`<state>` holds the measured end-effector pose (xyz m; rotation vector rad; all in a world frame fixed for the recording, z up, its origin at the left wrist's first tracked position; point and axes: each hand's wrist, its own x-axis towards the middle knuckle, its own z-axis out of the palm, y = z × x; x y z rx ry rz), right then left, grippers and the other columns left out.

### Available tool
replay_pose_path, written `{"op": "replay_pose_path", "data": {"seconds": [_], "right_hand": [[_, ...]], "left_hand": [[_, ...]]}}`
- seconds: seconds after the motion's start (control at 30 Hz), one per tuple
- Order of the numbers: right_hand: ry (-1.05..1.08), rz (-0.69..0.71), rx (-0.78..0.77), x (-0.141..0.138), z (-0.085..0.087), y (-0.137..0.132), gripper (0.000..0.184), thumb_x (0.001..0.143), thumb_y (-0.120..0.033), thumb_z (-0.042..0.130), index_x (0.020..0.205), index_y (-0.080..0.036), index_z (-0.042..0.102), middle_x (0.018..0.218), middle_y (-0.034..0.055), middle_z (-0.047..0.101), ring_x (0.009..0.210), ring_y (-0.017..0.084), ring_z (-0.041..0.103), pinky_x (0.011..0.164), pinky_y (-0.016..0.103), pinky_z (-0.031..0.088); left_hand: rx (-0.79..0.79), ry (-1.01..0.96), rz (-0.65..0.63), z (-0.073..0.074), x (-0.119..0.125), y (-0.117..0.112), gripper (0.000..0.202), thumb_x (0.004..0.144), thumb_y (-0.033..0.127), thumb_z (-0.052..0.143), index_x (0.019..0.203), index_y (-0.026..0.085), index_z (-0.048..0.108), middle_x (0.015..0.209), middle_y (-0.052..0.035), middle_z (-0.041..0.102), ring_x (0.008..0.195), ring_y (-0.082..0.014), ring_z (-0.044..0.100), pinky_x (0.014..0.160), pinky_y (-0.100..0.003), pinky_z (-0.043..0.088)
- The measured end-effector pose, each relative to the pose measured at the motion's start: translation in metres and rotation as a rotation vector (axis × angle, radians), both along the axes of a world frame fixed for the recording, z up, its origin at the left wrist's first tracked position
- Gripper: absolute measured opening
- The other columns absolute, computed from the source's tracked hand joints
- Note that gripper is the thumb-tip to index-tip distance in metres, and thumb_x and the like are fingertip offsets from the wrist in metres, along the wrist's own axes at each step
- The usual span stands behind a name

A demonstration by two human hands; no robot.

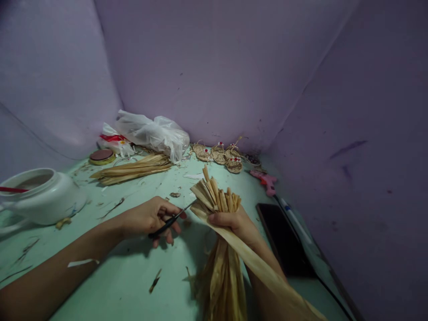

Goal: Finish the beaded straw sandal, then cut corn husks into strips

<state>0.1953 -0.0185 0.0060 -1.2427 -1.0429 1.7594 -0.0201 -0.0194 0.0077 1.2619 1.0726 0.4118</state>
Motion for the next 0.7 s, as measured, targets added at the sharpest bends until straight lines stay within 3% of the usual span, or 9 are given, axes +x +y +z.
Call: {"op": "replay_pose_path", "data": {"seconds": [0.13,0.23,0.4,0.47,0.6,0.7], "right_hand": [[-0.009,0.004,0.012,-0.001,0.005,0.000,0.017,0.054,-0.017,0.067,0.069,-0.011,0.065,0.053,0.0017,0.061,0.039,0.012,0.051,0.038,0.023,0.042],[-0.019,-0.011,-0.012,0.002,0.006,0.000,0.020,0.055,-0.018,0.066,0.074,-0.011,0.065,0.057,0.0032,0.064,0.041,0.014,0.054,0.041,0.024,0.044],[0.061,-0.151,0.007,0.010,0.006,0.006,0.015,0.056,-0.023,0.071,0.060,-0.014,0.060,0.044,-0.0021,0.053,0.035,0.009,0.046,0.034,0.020,0.040],[0.168,-0.233,0.065,0.010,0.007,0.008,0.018,0.054,-0.023,0.073,0.064,-0.015,0.060,0.049,-0.0028,0.053,0.041,0.008,0.048,0.038,0.018,0.043],[0.452,-0.248,0.084,0.016,0.013,0.008,0.039,0.051,-0.017,0.075,0.087,-0.018,0.060,0.060,-0.0056,0.050,0.052,0.007,0.051,0.064,0.021,0.054],[0.685,-0.143,0.131,0.031,0.021,0.005,0.030,0.051,-0.012,0.072,0.075,-0.019,0.055,0.055,-0.0080,0.040,0.044,0.004,0.044,0.053,0.015,0.052]], "left_hand": [[-0.030,-0.038,0.031,-0.003,0.002,-0.001,0.036,0.053,0.008,0.052,0.088,0.011,0.061,0.079,-0.0091,0.066,0.054,-0.0174,0.063,0.035,-0.019,0.045],[-0.054,-0.110,0.128,-0.004,0.000,0.002,0.040,0.053,0.006,0.052,0.092,0.011,0.057,0.075,-0.0087,0.067,0.051,-0.0173,0.062,0.032,-0.019,0.043],[0.098,-0.283,0.594,0.002,-0.020,0.017,0.036,0.057,0.010,0.059,0.092,0.012,0.051,0.069,-0.0087,0.067,0.043,-0.0106,0.056,0.027,-0.012,0.031],[0.151,-0.321,0.732,0.006,-0.028,0.022,0.035,0.057,0.010,0.059,0.091,0.012,0.050,0.065,-0.0068,0.066,0.041,-0.0083,0.053,0.026,-0.011,0.026],[0.179,-0.301,0.748,0.010,-0.031,0.021,0.035,0.057,0.011,0.060,0.091,0.012,0.050,0.061,-0.0052,0.065,0.040,-0.0081,0.052,0.027,-0.011,0.025],[0.152,-0.256,0.684,0.009,-0.021,0.015,0.036,0.057,0.013,0.060,0.092,0.012,0.051,0.061,-0.0052,0.065,0.040,-0.0089,0.052,0.028,-0.012,0.025]]}}
